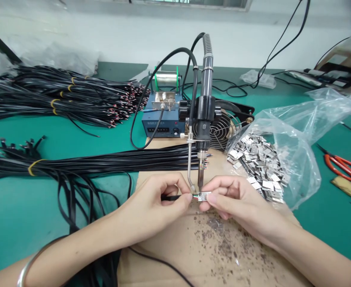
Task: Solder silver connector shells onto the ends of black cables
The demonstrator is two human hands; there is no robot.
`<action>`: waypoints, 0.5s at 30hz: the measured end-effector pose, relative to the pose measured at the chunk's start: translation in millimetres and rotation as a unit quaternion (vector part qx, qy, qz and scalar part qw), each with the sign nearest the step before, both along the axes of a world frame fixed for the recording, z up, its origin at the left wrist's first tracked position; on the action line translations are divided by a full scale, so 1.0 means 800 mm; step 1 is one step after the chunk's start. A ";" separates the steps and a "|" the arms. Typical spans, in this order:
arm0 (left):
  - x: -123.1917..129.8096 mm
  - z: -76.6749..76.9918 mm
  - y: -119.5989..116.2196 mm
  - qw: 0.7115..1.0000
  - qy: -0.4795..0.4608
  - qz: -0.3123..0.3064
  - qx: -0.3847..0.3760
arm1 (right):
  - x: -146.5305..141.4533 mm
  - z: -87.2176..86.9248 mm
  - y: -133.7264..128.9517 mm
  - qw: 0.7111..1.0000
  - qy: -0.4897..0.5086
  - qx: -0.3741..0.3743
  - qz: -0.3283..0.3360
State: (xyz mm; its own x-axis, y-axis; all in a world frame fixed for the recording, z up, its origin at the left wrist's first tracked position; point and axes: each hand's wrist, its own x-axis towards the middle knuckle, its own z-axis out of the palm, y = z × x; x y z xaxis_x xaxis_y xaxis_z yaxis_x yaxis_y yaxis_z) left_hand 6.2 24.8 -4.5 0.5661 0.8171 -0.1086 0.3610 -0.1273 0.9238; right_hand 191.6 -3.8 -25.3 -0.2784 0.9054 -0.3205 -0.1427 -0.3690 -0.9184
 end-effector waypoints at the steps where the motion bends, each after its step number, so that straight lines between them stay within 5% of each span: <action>1: 0.000 0.000 0.000 1.000 0.000 0.000 0.000 | 0.000 0.000 0.000 1.000 -0.004 0.000 0.000; 15: 0.000 -0.004 0.002 0.999 0.041 -0.012 0.020 | -0.007 0.006 0.002 0.999 -0.036 -0.022 -0.021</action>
State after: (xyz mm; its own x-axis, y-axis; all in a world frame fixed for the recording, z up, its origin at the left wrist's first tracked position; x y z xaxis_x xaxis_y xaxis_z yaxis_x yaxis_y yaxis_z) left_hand 5.9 26.6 -7.5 0.5755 0.8086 -0.1229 0.4319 -0.1729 0.8852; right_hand 186.1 -2.1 -20.3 -0.2144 0.9007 -0.3778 -0.0934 -0.4039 -0.9100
